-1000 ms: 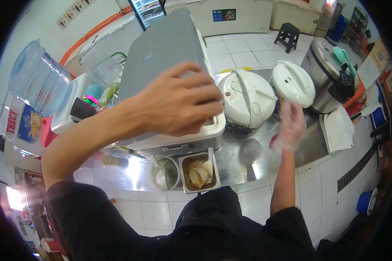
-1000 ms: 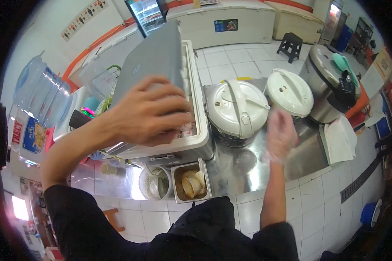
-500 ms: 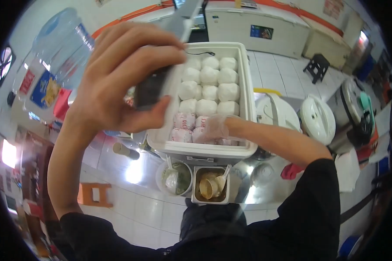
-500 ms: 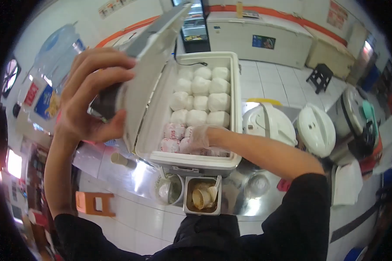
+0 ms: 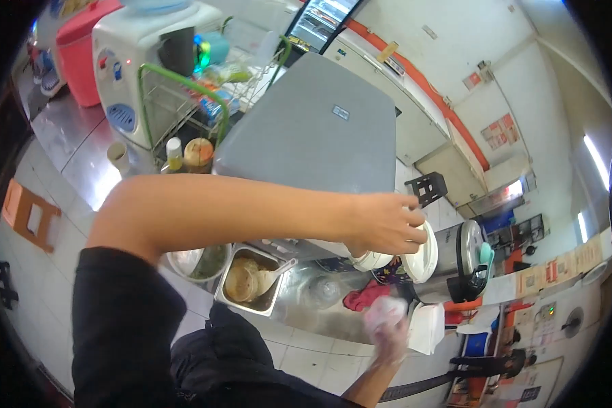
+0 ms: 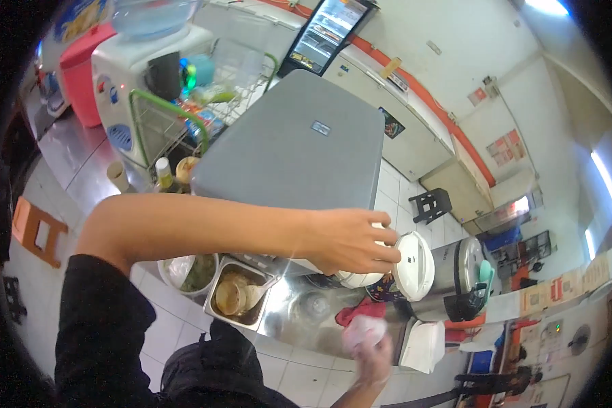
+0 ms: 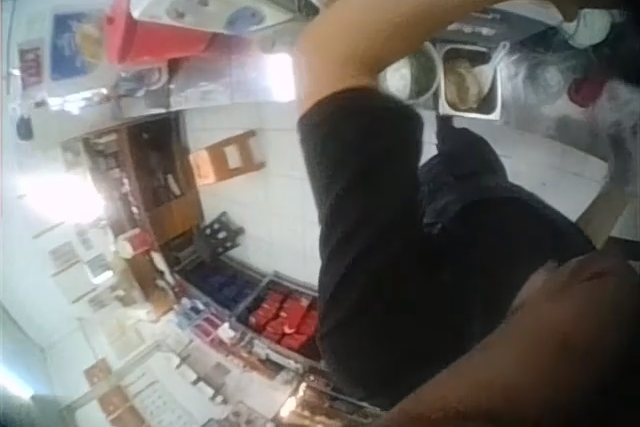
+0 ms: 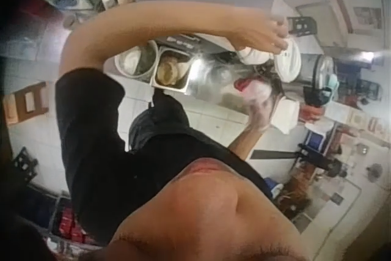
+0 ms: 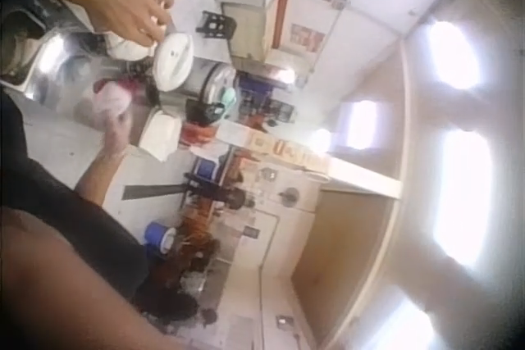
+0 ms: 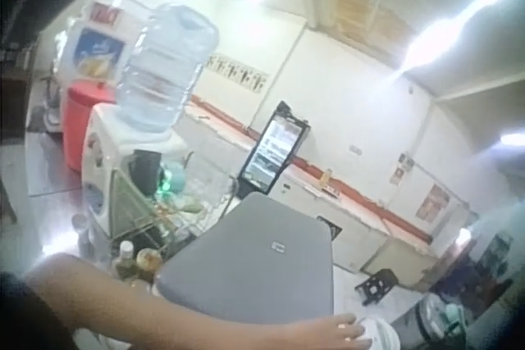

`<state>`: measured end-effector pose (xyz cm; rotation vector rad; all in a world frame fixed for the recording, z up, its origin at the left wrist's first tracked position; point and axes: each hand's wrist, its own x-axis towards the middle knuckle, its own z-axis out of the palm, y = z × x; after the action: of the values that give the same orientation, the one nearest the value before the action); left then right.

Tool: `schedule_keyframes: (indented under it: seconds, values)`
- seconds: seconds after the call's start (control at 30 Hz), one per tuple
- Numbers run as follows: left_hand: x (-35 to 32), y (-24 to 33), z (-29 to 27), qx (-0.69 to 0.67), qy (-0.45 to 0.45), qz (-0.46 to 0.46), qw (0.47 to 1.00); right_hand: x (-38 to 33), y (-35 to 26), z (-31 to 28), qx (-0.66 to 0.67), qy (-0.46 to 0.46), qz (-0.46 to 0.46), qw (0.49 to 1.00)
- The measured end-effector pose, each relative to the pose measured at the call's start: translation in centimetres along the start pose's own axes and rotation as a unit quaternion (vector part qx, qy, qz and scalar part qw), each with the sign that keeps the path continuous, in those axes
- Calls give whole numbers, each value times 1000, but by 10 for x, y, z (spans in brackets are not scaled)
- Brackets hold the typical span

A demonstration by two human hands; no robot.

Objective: Preparing and packaging a meal box with fried chicken, rice, and sauce.

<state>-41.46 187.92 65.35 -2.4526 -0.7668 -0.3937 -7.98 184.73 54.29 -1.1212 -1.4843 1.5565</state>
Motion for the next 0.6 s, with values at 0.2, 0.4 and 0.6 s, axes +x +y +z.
schedule_keyframes:
  seconds: [0.2,0.4,0.6]
  values:
    - [-69,80,-35,-110,250,-256,927,-94,108,117,103,-167,225,954]
    - [-234,380,-115,-273,150,-563,766,-168,231,259,253,-404,332,814]
    - [-325,659,-231,-380,-375,-814,231,-243,350,371,33,-626,373,684]
